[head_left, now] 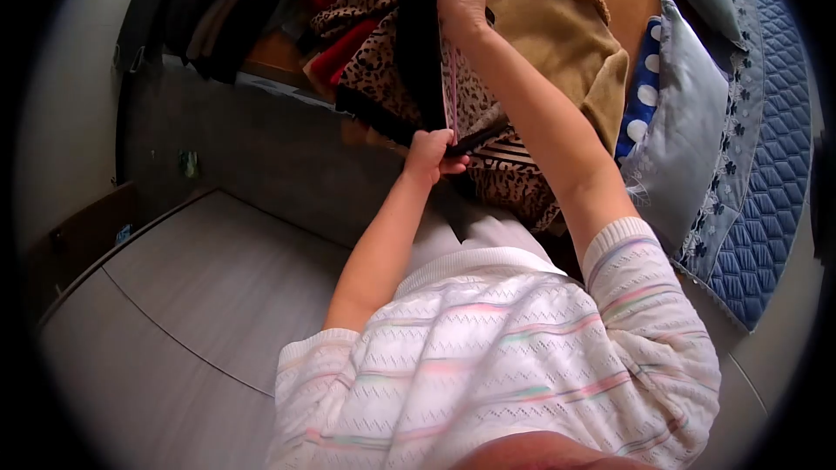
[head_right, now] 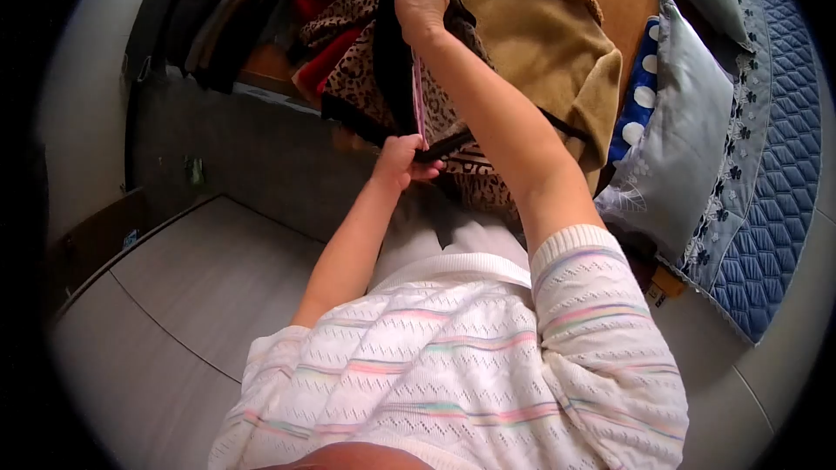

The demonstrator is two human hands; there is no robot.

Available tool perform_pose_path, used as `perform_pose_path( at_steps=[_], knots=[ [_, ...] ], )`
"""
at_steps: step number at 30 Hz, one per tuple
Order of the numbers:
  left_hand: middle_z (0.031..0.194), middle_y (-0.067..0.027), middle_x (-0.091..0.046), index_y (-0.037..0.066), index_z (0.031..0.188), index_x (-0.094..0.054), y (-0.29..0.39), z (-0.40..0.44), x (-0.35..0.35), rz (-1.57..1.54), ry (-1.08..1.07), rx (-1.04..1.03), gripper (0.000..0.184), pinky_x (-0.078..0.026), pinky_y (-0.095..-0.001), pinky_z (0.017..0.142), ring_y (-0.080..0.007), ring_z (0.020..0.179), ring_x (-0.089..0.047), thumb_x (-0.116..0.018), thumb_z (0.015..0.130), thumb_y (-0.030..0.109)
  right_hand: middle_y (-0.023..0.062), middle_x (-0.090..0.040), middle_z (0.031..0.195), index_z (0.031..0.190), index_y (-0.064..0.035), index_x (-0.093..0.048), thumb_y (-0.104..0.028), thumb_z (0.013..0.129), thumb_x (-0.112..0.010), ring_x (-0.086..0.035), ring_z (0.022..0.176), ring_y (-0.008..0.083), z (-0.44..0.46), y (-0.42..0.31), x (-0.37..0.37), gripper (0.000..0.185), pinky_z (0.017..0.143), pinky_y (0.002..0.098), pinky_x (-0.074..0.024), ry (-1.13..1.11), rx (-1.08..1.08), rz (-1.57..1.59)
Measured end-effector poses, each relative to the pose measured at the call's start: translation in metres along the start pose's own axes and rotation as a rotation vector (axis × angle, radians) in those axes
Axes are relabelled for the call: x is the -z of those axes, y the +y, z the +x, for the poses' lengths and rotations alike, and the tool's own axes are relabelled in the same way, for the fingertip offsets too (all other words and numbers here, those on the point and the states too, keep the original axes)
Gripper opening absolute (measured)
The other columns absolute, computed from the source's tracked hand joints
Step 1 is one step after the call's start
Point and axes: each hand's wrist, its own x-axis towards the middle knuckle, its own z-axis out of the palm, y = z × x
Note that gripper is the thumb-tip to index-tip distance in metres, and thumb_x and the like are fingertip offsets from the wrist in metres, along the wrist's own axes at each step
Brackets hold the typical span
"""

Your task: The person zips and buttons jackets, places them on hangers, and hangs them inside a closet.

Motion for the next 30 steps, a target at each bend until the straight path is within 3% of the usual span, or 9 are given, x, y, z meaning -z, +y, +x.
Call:
perform_pose_path(
  at_steps=[3, 4, 7, 10, 13, 18, 25, 28, 30],
  knots=[
    [0.076, -0.0128, -0.059, -0.002, 0.081, -0.054, 0.010, -0.008, 0.011, -0.122, 0.068, -0.217, 0.012, -0.052, -0.0315, 0.042, -0.0242, 0.053, -0.061, -0.057, 0.071, 0.003, 0.0035, -0.058, 0.068, 0.084, -0.0001, -0.063, -0.024, 0.082, -0.059, -0.051, 0.060, 0.0129, 0.022, 0.000, 0.012, 0.024, 0.058, 0.0289, -0.0437, 0.004, 0.053, 0.163],
    [0.078, -0.0091, -0.060, 0.001, 0.080, -0.056, 0.013, -0.013, 0.017, -0.214, 0.103, -0.311, 0.010, -0.052, -0.0297, 0.042, -0.0218, 0.051, -0.060, -0.060, 0.071, 0.004, 0.0071, -0.057, 0.075, 0.081, -0.0060, -0.057, -0.029, 0.078, -0.063, -0.057, 0.069, 0.0192, 0.045, 0.008, 0.023, 0.024, 0.058, 0.0333, -0.0466, 0.125, 0.160, 0.133],
    [0.086, -0.0093, -0.061, -0.002, 0.094, -0.055, 0.019, -0.003, 0.063, -0.014, 0.292, -0.549, 0.023, -0.050, -0.0284, 0.061, -0.0182, 0.065, -0.059, -0.062, 0.073, 0.003, -0.0024, -0.043, 0.050, 0.071, -0.0092, -0.051, -0.023, 0.082, -0.055, -0.035, 0.037, 0.0086, 0.037, -0.084, 0.072, 0.019, 0.033, 0.0220, -0.0249, -0.072, -0.280, 0.100],
    [0.091, -0.0092, -0.061, -0.005, 0.106, -0.051, 0.052, -0.001, 0.094, 0.327, 0.561, -0.829, 0.035, -0.043, -0.0269, 0.075, -0.0147, 0.081, -0.055, -0.058, 0.072, 0.000, -0.0016, -0.052, 0.057, 0.083, -0.0049, -0.062, -0.024, 0.083, -0.055, -0.037, 0.038, 0.0064, 0.051, -0.094, 0.109, 0.021, 0.035, 0.0230, -0.0269, -0.298, 0.015, -0.153],
    [0.097, -0.0100, -0.060, -0.005, 0.108, -0.051, 0.104, -0.031, 0.094, 0.002, 0.537, -1.024, 0.038, -0.044, -0.0278, 0.078, -0.0175, 0.084, -0.055, -0.055, 0.071, -0.004, -0.0010, -0.055, 0.066, 0.090, -0.0033, -0.064, -0.023, 0.084, -0.056, -0.043, 0.048, 0.0054, 0.039, -0.146, 0.142, 0.022, 0.042, 0.0227, -0.0343, -0.415, -0.051, -0.658],
    [0.108, -0.0142, -0.055, -0.006, 0.124, -0.040, 0.185, -0.098, 0.078, -0.086, 0.370, -1.240, 0.053, -0.044, -0.0295, 0.084, -0.0206, 0.093, -0.055, -0.060, 0.075, 0.000, -0.0023, -0.050, 0.061, 0.088, -0.0017, -0.061, -0.026, 0.085, -0.058, -0.044, 0.053, 0.0049, 0.063, -0.124, 0.213, 0.024, 0.047, 0.0217, -0.0369, -0.436, 0.220, -0.587],
    [0.087, -0.0040, -0.063, -0.003, 0.098, -0.059, 0.229, -0.157, 0.056, 0.385, 0.199, -1.357, 0.024, -0.045, -0.0207, 0.070, -0.0087, 0.075, -0.057, -0.067, 0.076, 0.006, -0.0046, -0.048, 0.064, 0.091, -0.0045, -0.061, -0.025, 0.087, -0.056, -0.043, 0.058, 0.0017, 0.029, -0.122, 0.252, 0.022, 0.051, 0.0191, -0.0349, -0.757, -0.098, -0.406],
    [0.083, -0.0027, -0.063, -0.002, 0.094, -0.061, 0.235, -0.180, 0.051, 0.500, 0.267, -1.337, 0.021, -0.045, -0.0200, 0.068, -0.0070, 0.072, -0.057, -0.068, 0.076, 0.006, -0.0056, -0.049, 0.067, 0.087, -0.0051, -0.060, -0.025, 0.087, -0.056, -0.044, 0.061, 0.0015, 0.012, -0.103, 0.211, 0.020, 0.054, 0.0183, -0.0351, -0.985, 0.081, -0.414],
    [0.084, -0.0027, -0.063, -0.001, 0.095, -0.061, 0.233, -0.205, 0.044, 0.581, 0.343, -1.309, 0.022, -0.045, -0.0200, 0.067, -0.0068, 0.073, -0.057, -0.068, 0.076, 0.006, 0.0065, -0.059, 0.097, 0.087, -0.0025, -0.062, -0.032, 0.083, -0.061, -0.052, 0.100, 0.0132, 0.002, -0.099, 0.174, 0.030, 0.078, 0.0269, -0.0418, -1.030, 0.262, -0.255]
  ],
)
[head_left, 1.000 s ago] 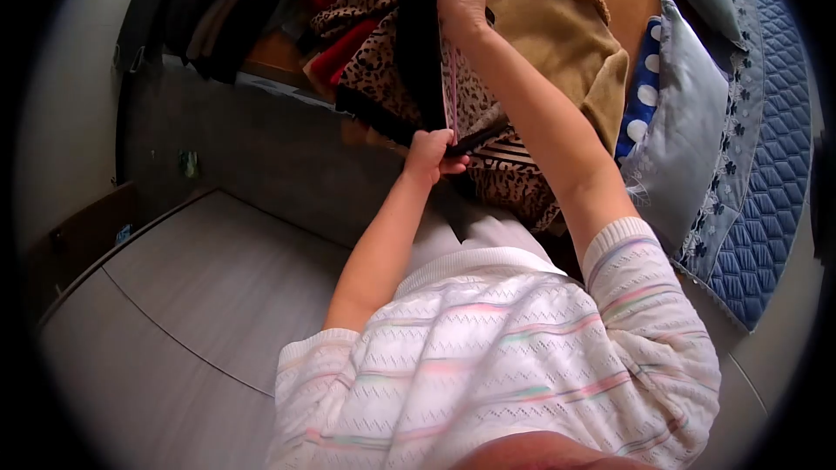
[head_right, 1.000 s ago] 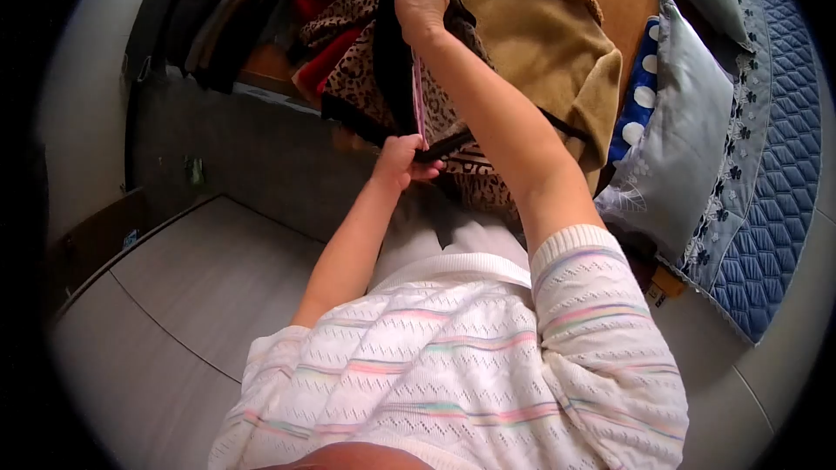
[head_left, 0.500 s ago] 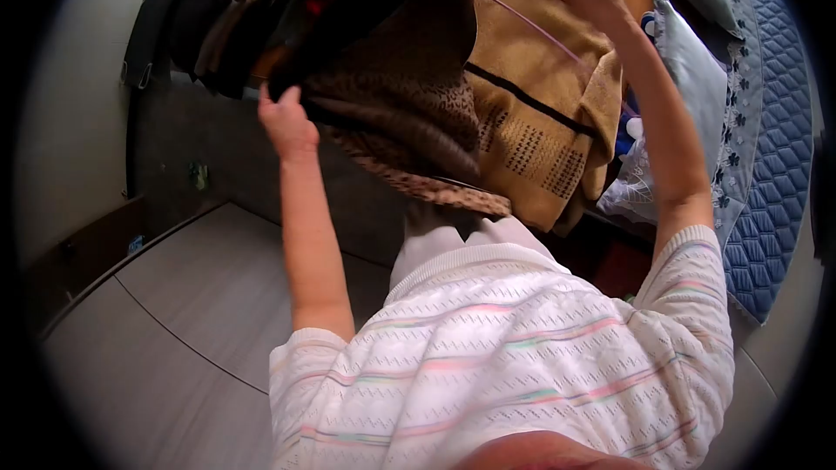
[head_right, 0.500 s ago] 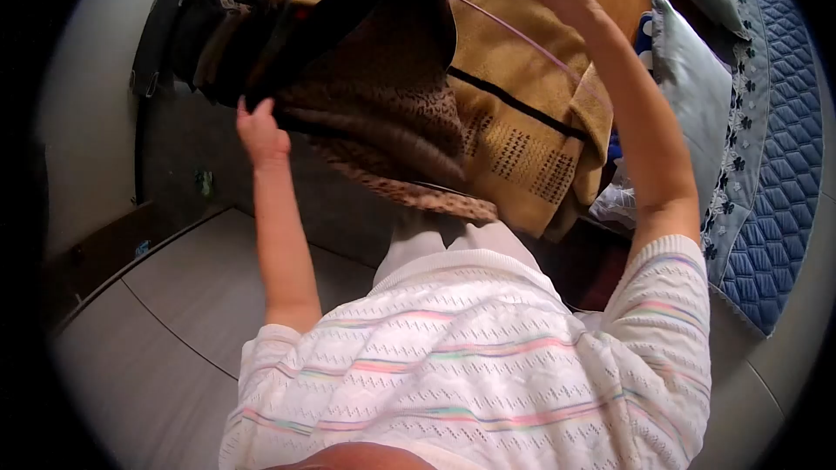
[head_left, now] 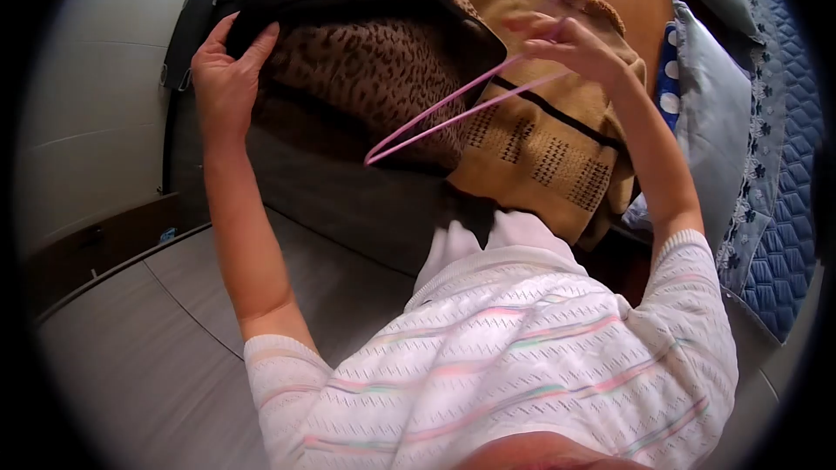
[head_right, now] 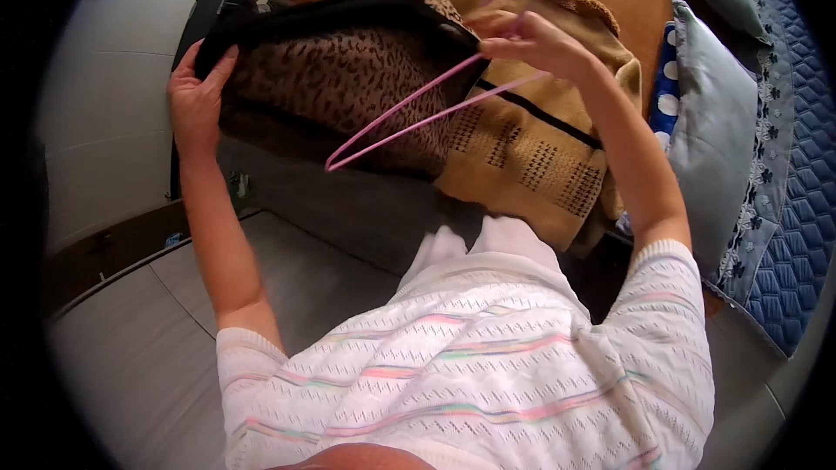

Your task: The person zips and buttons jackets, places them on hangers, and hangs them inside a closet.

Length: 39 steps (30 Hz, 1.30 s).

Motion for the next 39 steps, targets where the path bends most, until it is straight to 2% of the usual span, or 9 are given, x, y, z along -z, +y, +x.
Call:
perform_pose_path(
  at_steps=[6, 9, 12, 18, 26, 27, 30, 31, 39],
  knots=[
    [0.084, -0.0019, -0.063, 0.000, 0.096, -0.062, 0.041, -0.016, 0.019, 0.106, -0.057, -0.139, 0.022, -0.044, -0.0187, 0.068, -0.0072, 0.073, -0.057, -0.068, 0.076, 0.005, 0.0111, -0.054, 0.116, 0.088, -0.0062, -0.064, -0.033, 0.081, -0.062, -0.029, 0.127, 0.0211, 0.099, -0.022, -0.034, 0.028, 0.094, 0.0334, -0.0326, -0.113, 0.217, -0.209],
    [0.084, -0.0016, -0.063, 0.000, 0.095, -0.062, 0.046, -0.019, 0.026, 0.011, -0.121, -0.163, 0.021, -0.044, -0.0185, 0.068, -0.0068, 0.074, -0.057, -0.067, 0.076, 0.005, 0.0081, -0.057, 0.110, 0.087, -0.0070, -0.065, -0.034, 0.082, -0.061, -0.041, 0.118, 0.0200, 0.130, -0.023, -0.077, 0.028, 0.089, 0.0325, -0.0371, -0.245, 0.363, -0.342],
    [0.084, -0.0010, -0.063, 0.000, 0.095, -0.062, 0.040, -0.023, 0.039, 0.077, -0.102, -0.134, 0.020, -0.044, -0.0182, 0.068, -0.0061, 0.074, -0.056, -0.067, 0.076, 0.004, 0.0055, -0.060, 0.104, 0.090, -0.0056, -0.065, -0.037, 0.081, -0.061, -0.057, 0.090, 0.0145, 0.132, -0.028, -0.108, 0.033, 0.076, 0.0286, -0.0424, -0.366, 0.046, -0.247],
    [0.082, -0.0005, -0.063, 0.000, 0.094, -0.062, 0.017, -0.028, 0.063, 0.002, -0.048, -0.089, 0.019, -0.044, -0.0185, 0.068, -0.0063, 0.073, -0.056, -0.067, 0.076, 0.006, 0.0143, -0.053, 0.116, 0.087, -0.0072, -0.066, -0.031, 0.080, -0.063, -0.049, 0.110, 0.0212, 0.111, -0.032, -0.115, 0.025, 0.086, 0.0323, -0.0397, -0.270, 0.249, -0.053],
    [0.085, -0.0009, -0.062, 0.000, 0.095, -0.062, 0.051, -0.038, 0.047, 0.065, -0.040, -0.162, 0.020, -0.043, -0.0186, 0.069, -0.0075, 0.074, -0.056, -0.067, 0.076, 0.005, 0.0120, -0.009, 0.146, 0.091, -0.0149, -0.068, -0.031, 0.074, -0.068, -0.006, 0.133, 0.0346, 0.097, -0.029, -0.145, 0.024, 0.107, 0.0414, -0.0132, -0.107, 0.295, -0.388],
    [0.085, -0.0008, -0.062, 0.000, 0.095, -0.062, 0.055, -0.039, 0.045, 0.073, -0.052, -0.187, 0.020, -0.043, -0.0181, 0.069, -0.0073, 0.075, -0.056, -0.067, 0.076, 0.005, 0.0144, -0.036, 0.134, 0.089, -0.0133, -0.068, -0.029, 0.075, -0.067, -0.033, 0.123, 0.0303, 0.097, -0.026, -0.152, 0.021, 0.099, 0.0387, -0.0306, 0.102, 0.452, -0.537],
    [0.085, -0.0009, -0.062, 0.000, 0.095, -0.063, 0.058, -0.036, 0.045, 0.083, -0.120, -0.203, 0.021, -0.042, -0.0171, 0.069, -0.0067, 0.075, -0.056, -0.068, 0.075, 0.006, 0.0107, -0.061, 0.098, 0.087, -0.0111, -0.068, -0.028, 0.077, -0.066, -0.057, 0.091, 0.0216, 0.106, -0.021, -0.148, 0.020, 0.077, 0.0330, -0.0450, -0.096, 0.192, -0.288],
    [0.085, -0.0010, -0.062, 0.000, 0.095, -0.063, 0.058, -0.035, 0.048, 0.085, -0.145, -0.198, 0.022, -0.042, -0.0168, 0.069, -0.0065, 0.075, -0.055, -0.068, 0.075, 0.007, 0.0063, -0.061, 0.067, 0.086, -0.0090, -0.067, -0.026, 0.078, -0.065, -0.057, 0.062, 0.0165, 0.107, -0.015, -0.151, 0.019, 0.059, 0.0293, -0.0454, 0.014, 0.325, -0.212],
    [0.082, 0.0002, -0.061, -0.001, 0.096, -0.061, 0.018, -0.036, 0.096, 0.354, -0.099, -0.156, 0.025, -0.043, -0.0209, 0.067, -0.0079, 0.071, -0.053, -0.069, 0.075, 0.010, -0.0038, -0.050, 0.063, 0.085, -0.0059, -0.065, -0.031, 0.082, -0.061, -0.045, 0.061, 0.0041, 0.067, -0.088, -0.035, 0.025, 0.054, 0.0234, -0.0383, -0.156, 0.065, -0.268]
  ],
)
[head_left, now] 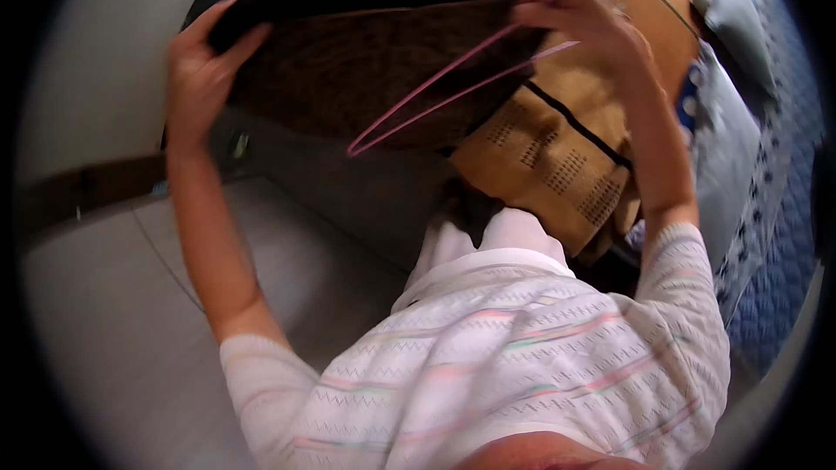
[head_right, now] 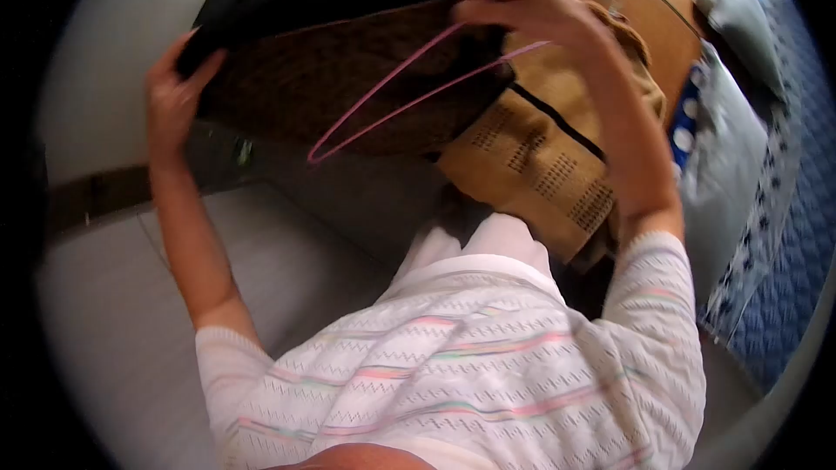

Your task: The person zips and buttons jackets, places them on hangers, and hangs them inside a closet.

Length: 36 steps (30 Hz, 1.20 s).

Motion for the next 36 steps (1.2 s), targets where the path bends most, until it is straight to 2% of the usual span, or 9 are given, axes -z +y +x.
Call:
perform_pose_path(
  at_steps=[3, 8, 14, 21, 24, 29, 30, 33, 36],
  knots=[
    [0.080, -0.0046, -0.062, 0.000, 0.097, -0.062, -0.012, 0.001, -0.004, 0.075, 0.018, -0.052, 0.024, -0.045, -0.0235, 0.070, -0.0113, 0.072, -0.056, -0.066, 0.077, 0.012, -0.0038, -0.058, 0.080, 0.090, -0.0019, -0.060, -0.017, 0.086, -0.057, -0.050, 0.079, 0.0041, -0.007, -0.030, 0.024, 0.016, 0.072, 0.0201, -0.0404, 0.117, 0.101, 0.220],
    [0.084, 0.0021, -0.064, 0.003, 0.098, -0.064, -0.026, 0.011, -0.008, -0.077, 0.090, 0.004, 0.020, -0.045, -0.0214, 0.070, -0.0062, 0.075, -0.057, -0.064, 0.080, 0.011, -0.0026, -0.061, 0.080, 0.092, -0.0016, -0.061, -0.017, 0.085, -0.059, -0.053, 0.073, 0.0032, 0.009, -0.061, 0.028, 0.017, 0.065, 0.0185, -0.0423, 0.221, 0.047, 0.225],
    [0.084, -0.0024, -0.067, 0.002, 0.098, -0.065, -0.006, 0.010, -0.017, 0.074, 0.136, 0.101, 0.024, -0.047, -0.0240, 0.069, -0.0091, 0.075, -0.060, -0.063, 0.081, 0.019, -0.0017, -0.060, 0.065, 0.085, -0.0028, -0.066, -0.032, 0.080, -0.064, -0.054, 0.062, 0.0052, 0.023, -0.081, 0.005, 0.030, 0.057, 0.0206, -0.0429, 0.441, 0.013, -0.023],
    [0.087, -0.0110, -0.065, 0.000, 0.109, -0.057, 0.008, -0.025, -0.112, 0.117, 0.145, -0.176, 0.045, -0.047, -0.0275, 0.068, -0.0161, 0.072, -0.061, -0.070, 0.071, 0.022, 0.0085, -0.055, 0.054, 0.080, -0.0044, -0.066, -0.039, 0.079, -0.062, -0.053, 0.050, 0.0180, 0.041, -0.073, -0.071, 0.035, 0.050, 0.0319, -0.0413, 0.588, 0.055, -0.322],
    [0.087, -0.0106, -0.059, 0.005, 0.110, -0.058, 0.012, -0.042, -0.095, -0.180, -0.250, -0.046, 0.043, -0.048, -0.0278, 0.069, -0.0194, 0.077, -0.059, -0.069, 0.070, 0.016, 0.0021, -0.052, 0.053, 0.080, -0.0032, -0.064, -0.032, 0.081, -0.062, -0.047, 0.051, 0.0095, 0.023, -0.064, -0.074, 0.029, 0.051, 0.0261, -0.0383, 0.564, -0.063, -0.067],
    [0.096, -0.0075, -0.059, 0.007, 0.105, -0.060, -0.027, -0.025, -0.058, 0.348, 0.166, -0.396, 0.032, -0.048, -0.0249, 0.073, -0.0172, 0.084, -0.058, -0.062, 0.074, 0.001, -0.0044, -0.049, 0.057, 0.079, -0.0018, -0.063, -0.028, 0.082, -0.063, -0.042, 0.057, 0.0038, 0.009, -0.050, -0.072, 0.027, 0.052, 0.0214, -0.0360, 0.557, -0.033, 0.207],
    [0.100, -0.0069, -0.059, 0.007, 0.104, -0.061, -0.034, -0.021, -0.056, 0.297, 0.099, -0.328, 0.031, -0.047, -0.0250, 0.074, -0.0164, 0.087, -0.057, -0.064, 0.074, 0.003, -0.0048, -0.049, 0.058, 0.079, -0.0015, -0.063, -0.029, 0.082, -0.063, -0.042, 0.057, 0.0036, 0.008, -0.058, -0.071, 0.027, 0.052, 0.0212, -0.0359, 0.547, -0.070, 0.217],
    [0.082, -0.0055, -0.059, 0.001, 0.101, -0.061, -0.050, -0.012, -0.054, 0.135, -0.163, -0.096, 0.026, -0.044, -0.0230, 0.064, -0.0107, 0.072, -0.055, -0.064, 0.076, 0.004, -0.0038, -0.051, 0.059, 0.080, -0.0012, -0.063, -0.030, 0.082, -0.063, -0.044, 0.059, 0.0038, 0.009, -0.046, -0.067, 0.029, 0.054, 0.0216, -0.0375, 0.547, -0.058, 0.243],
    [0.070, -0.0084, -0.057, 0.002, 0.097, -0.062, -0.041, -0.011, -0.060, 0.086, -0.138, -0.161, 0.026, -0.040, -0.0267, 0.055, -0.0162, 0.057, -0.053, -0.068, 0.072, 0.009, -0.0022, -0.054, 0.060, 0.083, -0.0024, -0.065, -0.031, 0.081, -0.063, -0.046, 0.059, 0.0045, 0.009, -0.044, -0.064, 0.029, 0.054, 0.0230, -0.0393, 0.553, 0.002, 0.194]
  ],
)
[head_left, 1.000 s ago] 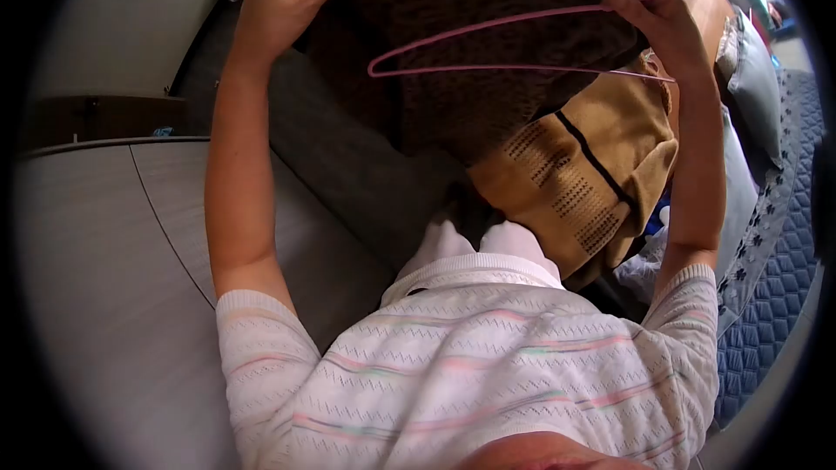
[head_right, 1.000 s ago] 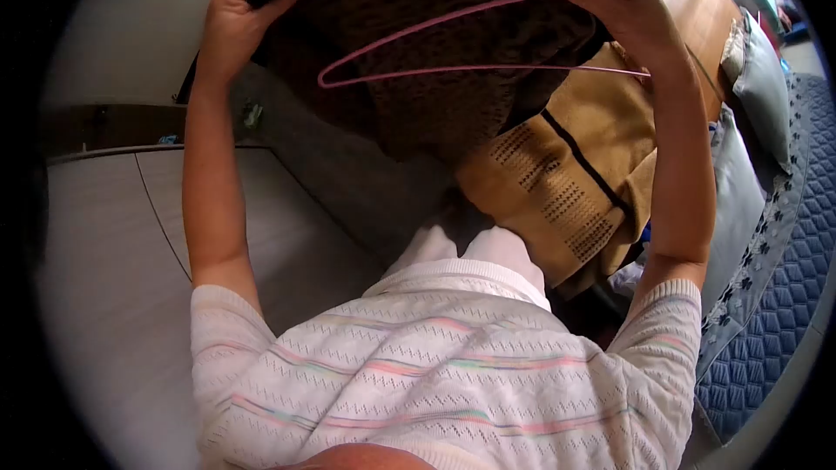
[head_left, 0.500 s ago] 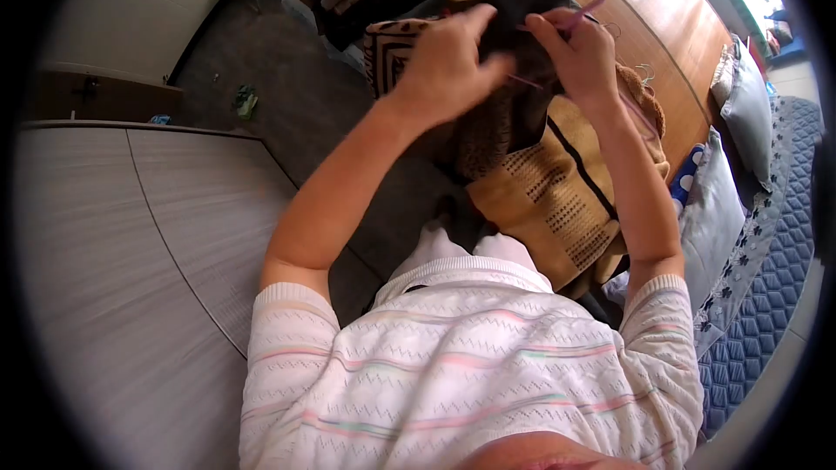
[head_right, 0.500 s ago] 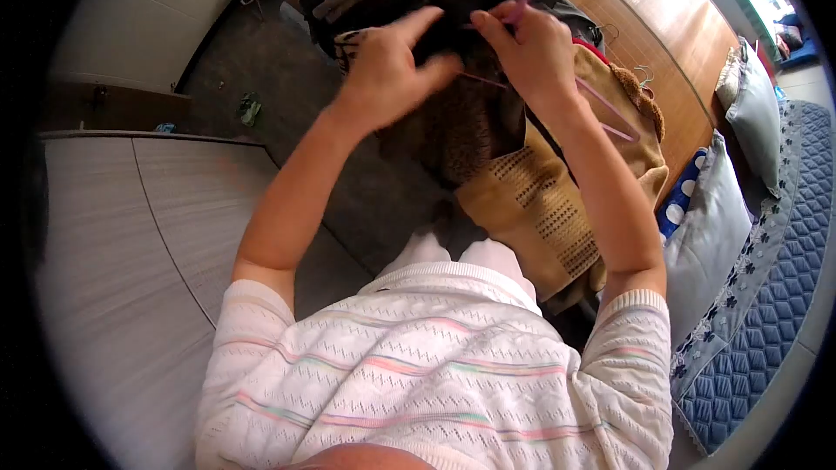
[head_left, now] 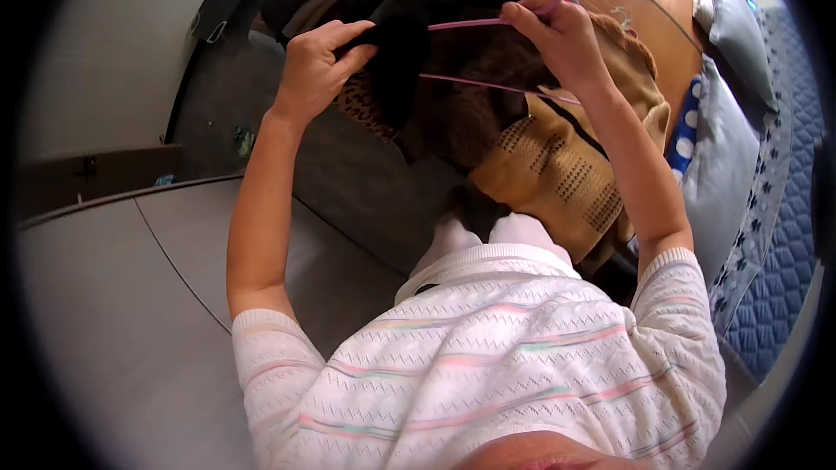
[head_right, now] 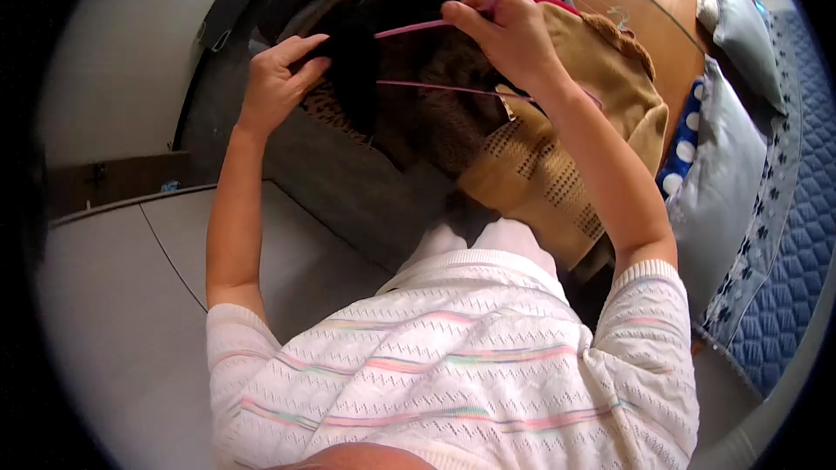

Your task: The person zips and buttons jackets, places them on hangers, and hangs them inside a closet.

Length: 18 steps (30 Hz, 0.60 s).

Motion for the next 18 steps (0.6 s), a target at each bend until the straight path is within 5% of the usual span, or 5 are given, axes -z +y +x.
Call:
perform_pose_path(
  at_steps=[8, 12, 15, 16, 18],
  knots=[
    [0.071, -0.0088, -0.058, -0.002, 0.094, -0.062, 0.039, 0.007, 0.000, 0.028, 0.065, -0.087, 0.023, -0.041, -0.0240, 0.056, -0.0143, 0.060, -0.054, -0.067, 0.072, 0.004, 0.0036, -0.057, 0.065, 0.087, 0.0008, -0.063, -0.031, 0.079, -0.064, -0.054, 0.062, 0.0100, 0.019, 0.003, 0.013, 0.033, 0.055, 0.0270, -0.0433, -0.142, 0.171, 0.065],
    [0.070, -0.0067, -0.058, -0.001, 0.095, -0.063, 0.069, 0.016, 0.044, 0.123, 0.059, -0.190, 0.024, -0.042, -0.0232, 0.056, -0.0125, 0.061, -0.054, -0.066, 0.072, -0.002, -0.0001, -0.056, 0.076, 0.089, -0.0019, -0.062, -0.027, 0.083, -0.061, -0.050, 0.072, 0.0055, 0.035, 0.006, 0.064, 0.026, 0.062, 0.0226, -0.0412, -0.497, -0.064, 0.325],
    [0.073, -0.0051, -0.061, 0.001, 0.098, -0.064, 0.103, 0.023, 0.073, 0.264, 0.025, -0.219, 0.026, -0.044, -0.0226, 0.059, -0.0115, 0.065, -0.056, -0.065, 0.072, -0.003, -0.0013, -0.056, 0.074, 0.089, -0.0022, -0.060, -0.026, 0.082, -0.063, -0.050, 0.070, 0.0056, 0.036, 0.016, 0.068, 0.024, 0.061, 0.0225, -0.0415, -0.466, -0.132, 0.280],
    [0.074, -0.0053, -0.061, 0.001, 0.098, -0.064, 0.111, 0.028, 0.079, 0.321, 0.012, -0.289, 0.026, -0.044, -0.0224, 0.059, -0.0113, 0.066, -0.056, -0.065, 0.073, -0.003, 0.0016, -0.057, 0.074, 0.094, -0.0020, -0.058, -0.024, 0.078, -0.066, -0.053, 0.070, 0.0111, 0.047, 0.018, 0.063, 0.029, 0.064, 0.0263, -0.0432, -0.629, -0.062, 0.177],
    [0.078, -0.0051, -0.063, 0.003, 0.100, -0.064, 0.122, 0.035, 0.091, 0.448, -0.001, -0.412, 0.027, -0.045, -0.0202, 0.060, -0.0098, 0.068, -0.058, -0.066, 0.074, 0.000, 0.0054, -0.057, 0.077, 0.095, -0.0018, -0.056, -0.025, 0.074, -0.069, -0.054, 0.073, 0.0152, 0.045, -0.006, 0.071, 0.034, 0.066, 0.0294, -0.0439, -0.493, 0.186, -0.171]
  ],
)
